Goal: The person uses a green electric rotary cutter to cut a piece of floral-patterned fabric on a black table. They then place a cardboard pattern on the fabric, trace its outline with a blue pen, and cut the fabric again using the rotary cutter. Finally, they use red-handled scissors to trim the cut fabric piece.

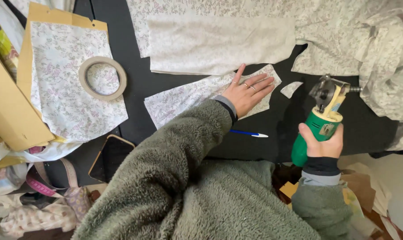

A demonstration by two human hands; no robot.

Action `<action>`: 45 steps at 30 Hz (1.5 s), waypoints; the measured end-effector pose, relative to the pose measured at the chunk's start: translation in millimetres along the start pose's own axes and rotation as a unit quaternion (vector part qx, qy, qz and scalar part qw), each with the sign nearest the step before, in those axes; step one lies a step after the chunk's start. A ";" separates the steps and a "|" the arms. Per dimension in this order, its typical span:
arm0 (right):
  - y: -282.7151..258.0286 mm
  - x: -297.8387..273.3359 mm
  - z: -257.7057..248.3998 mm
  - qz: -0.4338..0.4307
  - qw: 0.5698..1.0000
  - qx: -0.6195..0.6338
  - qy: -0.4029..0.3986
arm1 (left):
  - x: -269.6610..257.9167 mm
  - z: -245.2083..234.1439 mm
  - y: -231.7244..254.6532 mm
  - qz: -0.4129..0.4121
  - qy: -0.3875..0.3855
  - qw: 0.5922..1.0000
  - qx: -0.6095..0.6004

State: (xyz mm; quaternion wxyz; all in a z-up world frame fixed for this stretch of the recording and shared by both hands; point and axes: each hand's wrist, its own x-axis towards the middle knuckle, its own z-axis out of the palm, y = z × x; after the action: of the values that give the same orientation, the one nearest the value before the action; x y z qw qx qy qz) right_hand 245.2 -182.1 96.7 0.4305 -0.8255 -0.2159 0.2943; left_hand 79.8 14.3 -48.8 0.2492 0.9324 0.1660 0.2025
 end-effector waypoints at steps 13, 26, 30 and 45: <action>120.3 25.5 -63.6 -0.013 0.864 -0.451 0.224 | -12.2 -170.2 -197.6 -0.440 0.031 0.889 0.120; -45.2 216.8 87.8 -0.273 0.892 -0.339 -0.124 | -19.1 -216.4 -117.2 -0.272 -0.020 0.952 -0.138; -60.1 274.4 136.7 -0.226 0.823 -0.417 -0.313 | -21.3 -233.4 -95.2 -0.214 0.042 0.958 -0.189; -31.4 93.6 60.1 -0.446 0.844 -0.258 -0.152 | -199.1 -176.5 12.8 -0.229 0.138 0.962 -0.051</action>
State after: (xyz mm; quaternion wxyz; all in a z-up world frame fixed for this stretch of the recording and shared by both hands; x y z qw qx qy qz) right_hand 270.2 -73.1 67.5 0.2488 -0.6663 -0.6916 0.1261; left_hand -170.7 -7.8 39.4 0.3109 0.8185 0.3969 0.2754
